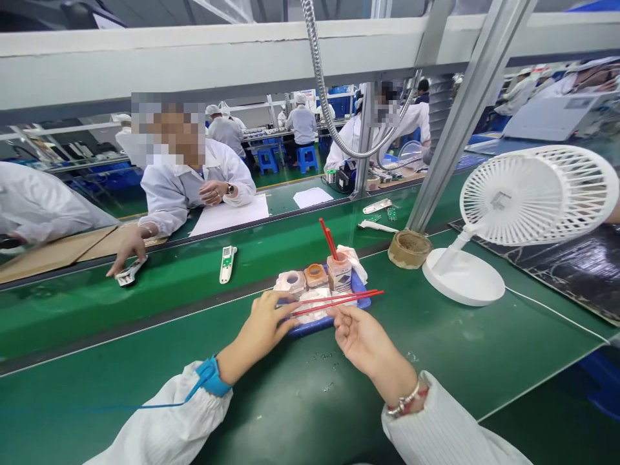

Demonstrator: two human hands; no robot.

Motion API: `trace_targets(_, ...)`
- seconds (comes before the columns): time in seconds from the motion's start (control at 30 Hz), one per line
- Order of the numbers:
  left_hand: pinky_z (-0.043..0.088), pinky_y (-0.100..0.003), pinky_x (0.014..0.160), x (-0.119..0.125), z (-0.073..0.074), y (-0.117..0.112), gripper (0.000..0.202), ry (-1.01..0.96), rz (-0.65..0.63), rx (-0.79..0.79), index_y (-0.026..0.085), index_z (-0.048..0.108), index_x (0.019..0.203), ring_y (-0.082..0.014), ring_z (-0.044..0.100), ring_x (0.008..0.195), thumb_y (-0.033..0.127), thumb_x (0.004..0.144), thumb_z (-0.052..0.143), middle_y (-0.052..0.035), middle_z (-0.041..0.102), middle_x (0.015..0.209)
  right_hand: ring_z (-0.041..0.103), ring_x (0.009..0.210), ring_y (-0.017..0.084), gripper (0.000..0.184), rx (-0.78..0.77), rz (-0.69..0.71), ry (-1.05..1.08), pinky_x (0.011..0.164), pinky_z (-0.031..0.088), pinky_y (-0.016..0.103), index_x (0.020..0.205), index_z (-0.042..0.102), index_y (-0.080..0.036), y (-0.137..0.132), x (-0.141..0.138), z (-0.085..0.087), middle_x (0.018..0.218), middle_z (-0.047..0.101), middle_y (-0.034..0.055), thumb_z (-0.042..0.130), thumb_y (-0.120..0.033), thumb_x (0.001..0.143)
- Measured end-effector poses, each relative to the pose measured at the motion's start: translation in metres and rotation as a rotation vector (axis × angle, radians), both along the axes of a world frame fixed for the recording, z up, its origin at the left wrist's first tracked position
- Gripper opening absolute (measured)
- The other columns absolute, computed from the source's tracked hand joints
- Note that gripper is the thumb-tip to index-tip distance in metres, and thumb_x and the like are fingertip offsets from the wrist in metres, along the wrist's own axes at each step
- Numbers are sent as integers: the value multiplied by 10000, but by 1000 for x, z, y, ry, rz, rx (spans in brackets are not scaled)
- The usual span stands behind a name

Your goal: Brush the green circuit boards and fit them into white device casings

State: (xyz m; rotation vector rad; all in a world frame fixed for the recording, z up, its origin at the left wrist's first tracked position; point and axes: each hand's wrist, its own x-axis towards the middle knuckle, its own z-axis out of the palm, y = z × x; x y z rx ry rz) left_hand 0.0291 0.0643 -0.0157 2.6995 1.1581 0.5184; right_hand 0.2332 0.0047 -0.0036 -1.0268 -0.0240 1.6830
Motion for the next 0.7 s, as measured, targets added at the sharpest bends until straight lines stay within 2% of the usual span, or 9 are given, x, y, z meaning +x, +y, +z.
trace_targets(0.17, 376, -442, 842, 4, -7, -3, 246, -9, 12, 12, 271, 657, 1063, -278, 432, 1103, 282, 859, 519, -91, 550, 1159, 540, 378, 42, 133, 61, 38, -101, 373, 461, 99, 710, 584, -132, 5, 1, -7, 584, 646, 15, 538, -96, 830)
trace_targets(0.3, 378, -440, 850, 0, -1, -6, 242, -48, 1, 2, 276, 665, 1044, -272, 440, 1096, 308, 864, 506, -88, 549, 1163, 607, 467, 87, 96, 167, 66, -251, 408, 494, 156, 784, 576, -138, 3, -6, -16, 700, 694, 66, 622, -221, 800)
trace_targets(0.37, 380, -427, 856, -4, 6, -5, 233, -88, -4, 16, 254, 681, 993, -263, 457, 1081, 314, 871, 491, -87, 571, 1142, 630, 519, 102, 156, 264, 51, -340, 472, 523, 194, 800, 568, -146, 1, -12, -20, 739, 701, 64, 636, -286, 792)
trace_targets(0.43, 397, -387, 821, -8, 18, -4, 236, -152, 29, 22, 226, 692, 904, -235, 512, 984, 304, 878, 471, -76, 634, 1005, 629, 525, 111, 215, 383, 32, -434, 508, 527, 227, 759, 554, -155, -2, -18, -24, 716, 694, 45, 633, -352, 788)
trace_targets(0.5, 416, -333, 727, -14, 31, -3, 266, -229, 128, -10, 213, 683, 797, -198, 563, 797, 307, 880, 449, -42, 659, 763, 618, 506, 122, 267, 510, 25, -526, 509, 511, 251, 716, 546, -166, -6, -21, -28, 659, 676, 24, 621, -413, 783)
trace_targets(0.57, 406, -289, 612, -19, 46, -2, 312, -317, 264, -67, 207, 648, 661, -168, 554, 606, 345, 864, 455, -3, 598, 550, 613, 517, 137, 275, 633, 36, -613, 542, 501, 277, 694, 571, -175, -9, -23, -32, 618, 659, 11, 618, -433, 779)
trace_targets(0.63, 376, -264, 523, -24, 59, 1, 373, -413, 384, -118, 204, 594, 550, -146, 517, 490, 393, 845, 465, 13, 543, 454, 616, 562, 152, 259, 733, 52, -686, 608, 496, 301, 665, 611, -180, -12, -22, -34, 603, 654, 15, 624, -413, 777)
trace_targets(0.7, 381, -254, 511, -27, 69, 8, 390, -536, 437, -149, 200, 600, 554, -141, 525, 494, 423, 841, 461, 4, 574, 477, 619, 604, 166, 247, 801, 47, -736, 654, 489, 318, 653, 637, -185, -12, -21, -34, 614, 658, 26, 616, -393, 786)
